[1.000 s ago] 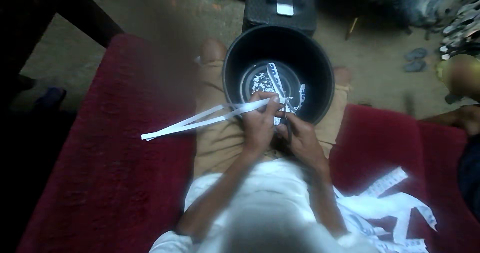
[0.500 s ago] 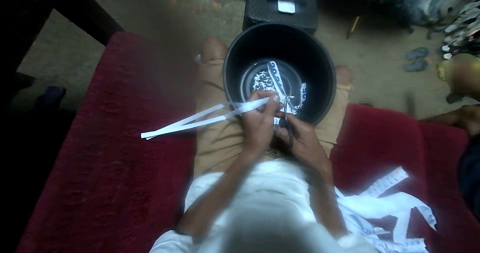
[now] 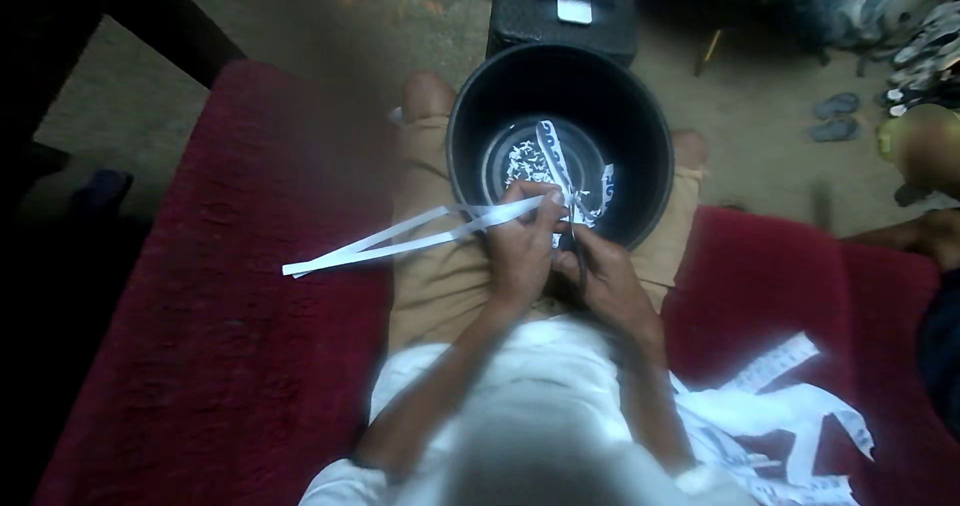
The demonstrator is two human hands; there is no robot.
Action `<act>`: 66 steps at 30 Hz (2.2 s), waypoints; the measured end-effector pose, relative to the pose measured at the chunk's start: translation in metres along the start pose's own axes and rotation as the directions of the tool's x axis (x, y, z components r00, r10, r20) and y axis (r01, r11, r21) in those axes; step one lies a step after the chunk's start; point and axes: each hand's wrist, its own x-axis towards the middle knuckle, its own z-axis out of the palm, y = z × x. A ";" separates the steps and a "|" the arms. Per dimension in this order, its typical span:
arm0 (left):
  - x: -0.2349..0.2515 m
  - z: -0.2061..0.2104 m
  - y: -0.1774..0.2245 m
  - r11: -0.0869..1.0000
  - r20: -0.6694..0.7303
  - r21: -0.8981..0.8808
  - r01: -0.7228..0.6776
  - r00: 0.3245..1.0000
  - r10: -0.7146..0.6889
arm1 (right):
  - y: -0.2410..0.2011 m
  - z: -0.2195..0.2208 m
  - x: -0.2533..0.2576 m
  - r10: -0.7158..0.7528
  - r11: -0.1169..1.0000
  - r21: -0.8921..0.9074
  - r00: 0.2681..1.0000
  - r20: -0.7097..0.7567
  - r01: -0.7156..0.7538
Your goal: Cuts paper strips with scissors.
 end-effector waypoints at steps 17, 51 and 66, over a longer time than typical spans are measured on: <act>-0.001 0.001 0.000 1.000 0.004 -0.010 0.012 1.000 -0.012 | -0.001 0.000 0.000 0.008 1.000 0.024 1.000 -0.002 -0.008; -0.001 0.000 0.002 0.998 -0.022 -0.030 0.046 0.999 -0.047 | -0.002 0.001 0.001 0.018 0.999 0.044 0.999 0.032 -0.019; -0.003 0.000 -0.001 0.999 0.000 -0.023 0.038 0.999 -0.038 | -0.001 0.001 0.002 -0.013 0.999 0.031 1.000 0.014 0.012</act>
